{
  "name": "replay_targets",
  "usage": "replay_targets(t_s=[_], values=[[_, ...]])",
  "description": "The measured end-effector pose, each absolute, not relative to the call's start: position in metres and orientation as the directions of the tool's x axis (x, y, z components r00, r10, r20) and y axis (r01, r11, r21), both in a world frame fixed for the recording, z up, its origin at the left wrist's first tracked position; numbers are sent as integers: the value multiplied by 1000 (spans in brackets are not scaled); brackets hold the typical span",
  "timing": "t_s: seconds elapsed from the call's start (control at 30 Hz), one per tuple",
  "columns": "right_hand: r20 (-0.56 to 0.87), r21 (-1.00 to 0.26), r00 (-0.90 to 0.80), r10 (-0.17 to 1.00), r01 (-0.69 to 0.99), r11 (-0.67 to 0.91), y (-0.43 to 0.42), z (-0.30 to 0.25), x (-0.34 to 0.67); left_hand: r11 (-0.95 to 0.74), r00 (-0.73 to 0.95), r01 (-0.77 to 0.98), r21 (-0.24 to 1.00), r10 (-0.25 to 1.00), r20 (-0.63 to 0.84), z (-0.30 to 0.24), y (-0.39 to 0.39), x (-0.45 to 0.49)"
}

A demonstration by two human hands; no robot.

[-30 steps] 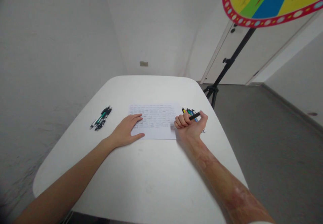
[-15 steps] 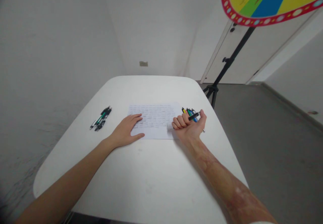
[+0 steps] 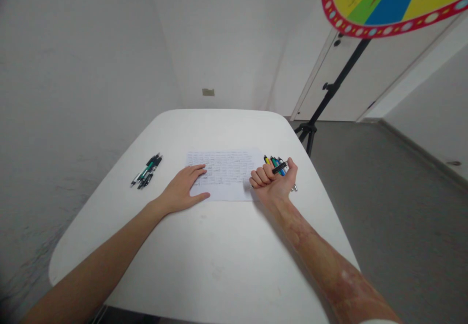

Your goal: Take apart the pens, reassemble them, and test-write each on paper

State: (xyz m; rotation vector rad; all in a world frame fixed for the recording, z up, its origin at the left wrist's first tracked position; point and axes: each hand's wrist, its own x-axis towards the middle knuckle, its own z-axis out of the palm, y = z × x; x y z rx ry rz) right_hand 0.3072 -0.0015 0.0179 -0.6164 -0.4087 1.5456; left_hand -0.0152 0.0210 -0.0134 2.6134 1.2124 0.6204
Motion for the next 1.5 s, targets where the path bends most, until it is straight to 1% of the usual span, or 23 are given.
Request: replay_targets(t_s=[0.13, 0.43, 0.63, 0.73, 0.83, 0.9, 1.0, 1.03, 1.07, 1.13, 1.17, 1.2, 1.27, 1.37, 1.43, 1.5], values=[[-124, -596, 3, 992, -800, -72, -2, 17, 308, -659, 579, 671, 340, 752, 315, -14, 21, -15], [-146, -584, 17, 989, -809, -73, -1, 17, 307, -654, 579, 680, 332, 756, 305, -15, 21, -16], [-130, -576, 13, 991, -815, -65, -2, 16, 308, -663, 577, 665, 343, 748, 327, -16, 21, -16], [-88, -620, 11, 996, -783, -46, -1, 15, 308, -663, 576, 667, 340, 748, 329, -17, 21, -16], [-21, -747, 9, 1000, -665, -10, 5, 10, 308, -660, 577, 672, 336, 751, 320, -16, 21, -16], [57, -825, 56, 997, -559, 79, 10, 4, 306, -660, 580, 674, 333, 751, 314, -16, 21, -16], [179, -898, 136, 974, -382, 218, 14, -6, 300, -659, 583, 674, 333, 752, 309, -15, 21, -16], [183, -919, 141, 973, -326, 220, 14, -8, 298, -658, 583, 675, 334, 753, 306, -15, 21, -16], [159, -941, 127, 979, -279, 189, 12, -10, 296, -656, 582, 676, 335, 754, 303, -15, 21, -16], [70, -974, 80, 994, -208, 85, 7, -10, 291, -654, 580, 678, 335, 757, 302, -14, 21, -15], [32, -984, 56, 998, -172, 41, 4, -10, 288, -655, 580, 678, 335, 756, 304, -15, 21, -15], [23, -991, 45, 999, -127, 29, 1, -9, 286, -657, 581, 675, 334, 753, 309, -15, 21, -15], [72, -997, 31, 997, -11, 73, -4, -6, 283, -662, 583, 670, 336, 749, 316, -15, 21, -15], [170, -973, -12, 985, 157, 170, -7, -5, 280, -654, 582, 677, 337, 756, 299, -14, 21, -14], [203, -952, -42, 978, 227, 207, -6, -6, 279, -641, 579, 689, 338, 767, 276, -13, 20, -14], [216, -939, -48, 975, 263, 220, -5, -8, 279, -635, 580, 695, 337, 772, 259, -12, 20, -14]])
